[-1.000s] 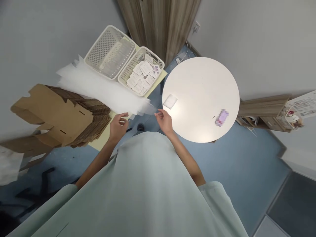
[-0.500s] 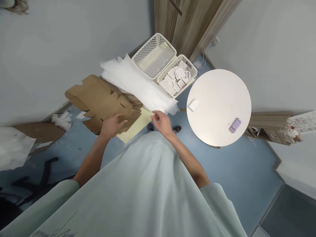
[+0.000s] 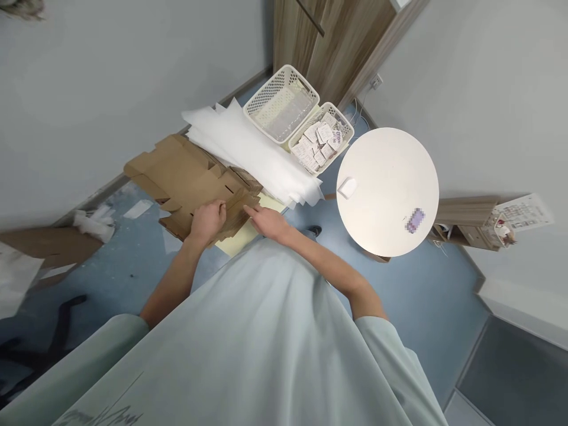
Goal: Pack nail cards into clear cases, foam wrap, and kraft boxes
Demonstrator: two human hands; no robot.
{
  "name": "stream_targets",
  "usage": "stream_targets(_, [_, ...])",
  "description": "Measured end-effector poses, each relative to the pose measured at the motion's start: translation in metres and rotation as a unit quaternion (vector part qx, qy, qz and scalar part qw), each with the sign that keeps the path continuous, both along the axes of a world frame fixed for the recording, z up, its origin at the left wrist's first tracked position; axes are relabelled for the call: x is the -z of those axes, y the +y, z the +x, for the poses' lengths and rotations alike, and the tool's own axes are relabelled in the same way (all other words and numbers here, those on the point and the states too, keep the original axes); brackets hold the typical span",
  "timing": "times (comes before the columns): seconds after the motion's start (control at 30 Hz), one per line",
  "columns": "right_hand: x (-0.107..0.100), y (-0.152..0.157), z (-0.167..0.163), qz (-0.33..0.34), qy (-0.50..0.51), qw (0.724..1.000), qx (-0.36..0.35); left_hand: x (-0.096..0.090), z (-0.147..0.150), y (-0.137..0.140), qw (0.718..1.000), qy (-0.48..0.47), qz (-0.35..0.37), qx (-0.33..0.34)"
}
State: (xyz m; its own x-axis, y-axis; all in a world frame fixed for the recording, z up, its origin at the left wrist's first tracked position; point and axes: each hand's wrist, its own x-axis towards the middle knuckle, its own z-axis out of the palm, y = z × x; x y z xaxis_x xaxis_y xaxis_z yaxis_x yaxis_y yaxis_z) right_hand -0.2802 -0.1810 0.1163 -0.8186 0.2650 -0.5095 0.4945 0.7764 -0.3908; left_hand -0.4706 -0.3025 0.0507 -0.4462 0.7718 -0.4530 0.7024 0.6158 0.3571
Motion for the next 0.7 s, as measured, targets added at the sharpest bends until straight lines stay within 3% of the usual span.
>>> stream_targets(0.17, [0.014, -0.002, -0.03, 0.026, -0.097, 0.994, -0.051, -0.003, 0.001, 0.004, 1.0, 0.005, 0.0, -0.001])
stream_targets(0.3, [0.028, 0.0, -0.023, 0.022, -0.165, 0.985, -0.057, 0.001, 0.003, -0.001, 1.0, 0.004, 0.009, 0.005])
stream_targets(0.57, [0.033, -0.005, -0.009, 0.037, -0.09, 0.994, -0.045, 0.002, 0.006, -0.002, 1.0, 0.012, 0.011, 0.006])
stream_targets(0.7, [0.033, -0.002, -0.018, 0.028, -0.127, 0.99, -0.052, -0.001, 0.007, -0.002, 1.0, 0.01, 0.014, 0.017])
